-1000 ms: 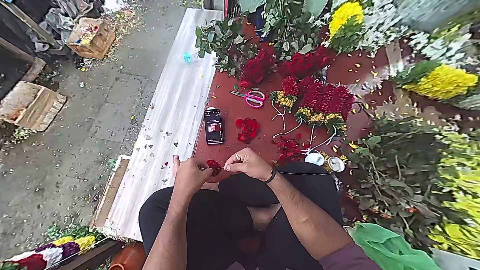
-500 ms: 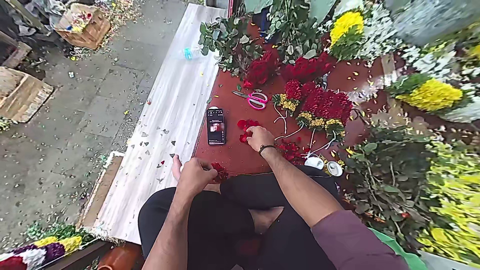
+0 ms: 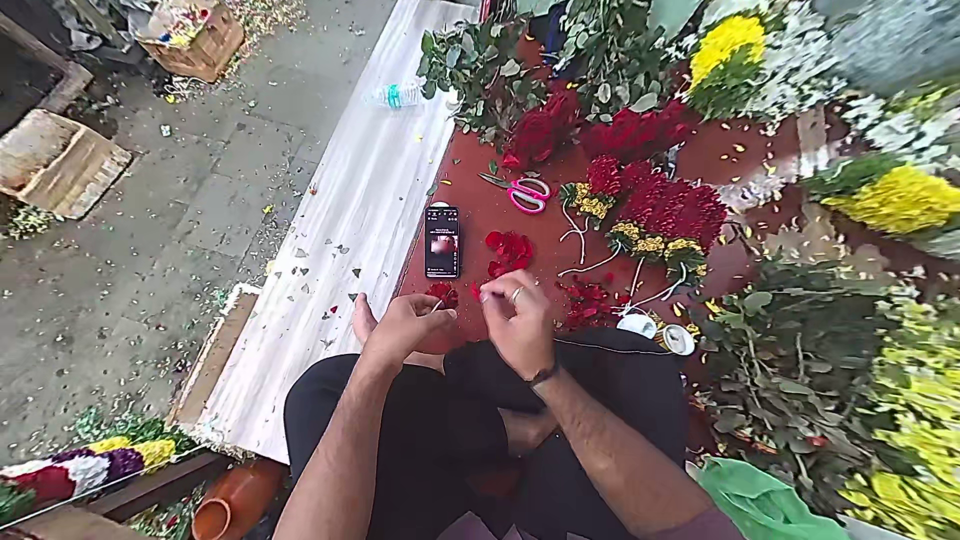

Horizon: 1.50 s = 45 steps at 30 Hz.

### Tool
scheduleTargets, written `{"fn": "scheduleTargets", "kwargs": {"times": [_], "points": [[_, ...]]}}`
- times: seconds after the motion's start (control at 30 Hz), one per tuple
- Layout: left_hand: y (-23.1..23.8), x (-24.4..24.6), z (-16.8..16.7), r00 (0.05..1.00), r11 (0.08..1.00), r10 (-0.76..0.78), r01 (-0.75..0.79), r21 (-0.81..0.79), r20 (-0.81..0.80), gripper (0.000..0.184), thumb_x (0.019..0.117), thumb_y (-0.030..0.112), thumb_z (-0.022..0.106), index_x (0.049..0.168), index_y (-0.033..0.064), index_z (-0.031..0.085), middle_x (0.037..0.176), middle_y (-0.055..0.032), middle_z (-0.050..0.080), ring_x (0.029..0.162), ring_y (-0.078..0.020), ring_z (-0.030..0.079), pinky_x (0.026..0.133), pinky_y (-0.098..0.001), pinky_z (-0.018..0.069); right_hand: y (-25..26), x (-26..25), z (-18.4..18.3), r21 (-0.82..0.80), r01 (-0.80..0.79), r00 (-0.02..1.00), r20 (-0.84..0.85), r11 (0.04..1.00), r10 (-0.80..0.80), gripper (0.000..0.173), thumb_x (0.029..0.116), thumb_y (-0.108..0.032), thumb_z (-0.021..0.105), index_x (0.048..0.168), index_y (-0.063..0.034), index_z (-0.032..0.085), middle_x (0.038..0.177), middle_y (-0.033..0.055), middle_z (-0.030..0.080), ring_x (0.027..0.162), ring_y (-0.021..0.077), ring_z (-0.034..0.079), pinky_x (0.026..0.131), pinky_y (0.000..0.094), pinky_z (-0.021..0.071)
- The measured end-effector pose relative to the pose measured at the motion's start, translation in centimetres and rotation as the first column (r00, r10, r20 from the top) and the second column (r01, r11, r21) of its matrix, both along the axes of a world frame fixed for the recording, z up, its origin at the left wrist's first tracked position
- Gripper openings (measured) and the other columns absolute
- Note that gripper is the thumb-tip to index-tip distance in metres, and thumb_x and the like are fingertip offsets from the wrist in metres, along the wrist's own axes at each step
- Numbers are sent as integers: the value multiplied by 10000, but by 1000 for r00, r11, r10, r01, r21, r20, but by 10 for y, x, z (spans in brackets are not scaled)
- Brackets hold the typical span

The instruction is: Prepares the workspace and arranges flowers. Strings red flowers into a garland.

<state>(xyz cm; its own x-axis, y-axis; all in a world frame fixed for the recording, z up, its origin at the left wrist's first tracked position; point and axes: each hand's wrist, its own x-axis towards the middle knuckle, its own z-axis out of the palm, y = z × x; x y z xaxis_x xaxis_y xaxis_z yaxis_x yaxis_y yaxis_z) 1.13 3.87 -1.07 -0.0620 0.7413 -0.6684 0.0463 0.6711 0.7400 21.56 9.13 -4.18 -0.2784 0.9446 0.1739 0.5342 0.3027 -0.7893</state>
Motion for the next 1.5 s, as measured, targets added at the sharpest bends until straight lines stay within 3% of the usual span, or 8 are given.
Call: {"fn": "scheduleTargets", "kwargs": {"times": [0.13,0.37,0.43,0.53,0.63,0.97,1.17,1.5], "points": [[-1,5,-5,980,988,130,-141,68,150,360,849,64,814,1182,-6,695,916,-88,758,818,-138,694,790,-314,567,-29,-14,-7,117,-104,994,1,988,105,125,938,-165,675,978,-152,792,1045,4,712,1047,175,648,877,423,547],[-1,3,-8,979,978,180,-188,85,91,344,852,-4,764,1187,-5,686,898,-95,749,794,-152,685,765,-328,566,-18,-7,-9,-273,-202,904,-421,941,71,136,875,-23,698,997,-56,749,1034,45,715,951,167,689,825,379,619],[0,3,-7,980,982,160,-170,86,118,352,846,-8,746,1192,-4,680,898,-92,743,786,-146,673,755,-320,554,-8,0,-5,-492,-184,892,-448,851,-66,148,919,-41,681,1060,-44,730,997,69,726,823,175,685,704,345,598],[1,2,-6,977,985,129,-145,89,168,395,824,-25,746,1207,-12,648,910,-96,738,797,-146,679,767,-316,564,3,6,-2,-775,-313,869,-467,549,-163,242,1006,-166,636,1185,-12,693,969,136,735,770,207,691,624,322,564],[1,4,-6,982,988,108,-123,91,156,432,795,-28,755,1209,-12,634,879,-85,733,785,-141,674,758,-311,558,0,4,-5,-815,-435,800,-545,384,-251,281,980,-123,675,1221,21,660,963,176,720,736,203,690,609,307,574],[2,6,-10,982,986,142,-151,69,121,266,949,125,712,1183,8,664,841,-59,684,654,-101,555,630,-255,471,-4,1,-7,-686,-310,843,-518,658,-142,135,875,9,753,1008,21,732,821,149,726,615,181,653,536,287,547],[1,10,-10,990,994,92,-98,57,104,389,832,48,800,1191,-4,660,889,-93,750,780,-145,682,746,-316,556,-6,0,-7,-637,-308,861,-503,707,-79,135,860,10,761,993,16,737,792,135,723,604,184,659,537,303,562],[2,8,-7,981,987,158,-159,-1,112,431,784,7,801,1190,-5,657,882,-85,729,774,-137,662,738,-303,546,3,5,-9,-530,-541,785,-597,653,165,504,769,83,720,1253,-46,662,1041,118,711,858,232,715,742,396,641]]}}
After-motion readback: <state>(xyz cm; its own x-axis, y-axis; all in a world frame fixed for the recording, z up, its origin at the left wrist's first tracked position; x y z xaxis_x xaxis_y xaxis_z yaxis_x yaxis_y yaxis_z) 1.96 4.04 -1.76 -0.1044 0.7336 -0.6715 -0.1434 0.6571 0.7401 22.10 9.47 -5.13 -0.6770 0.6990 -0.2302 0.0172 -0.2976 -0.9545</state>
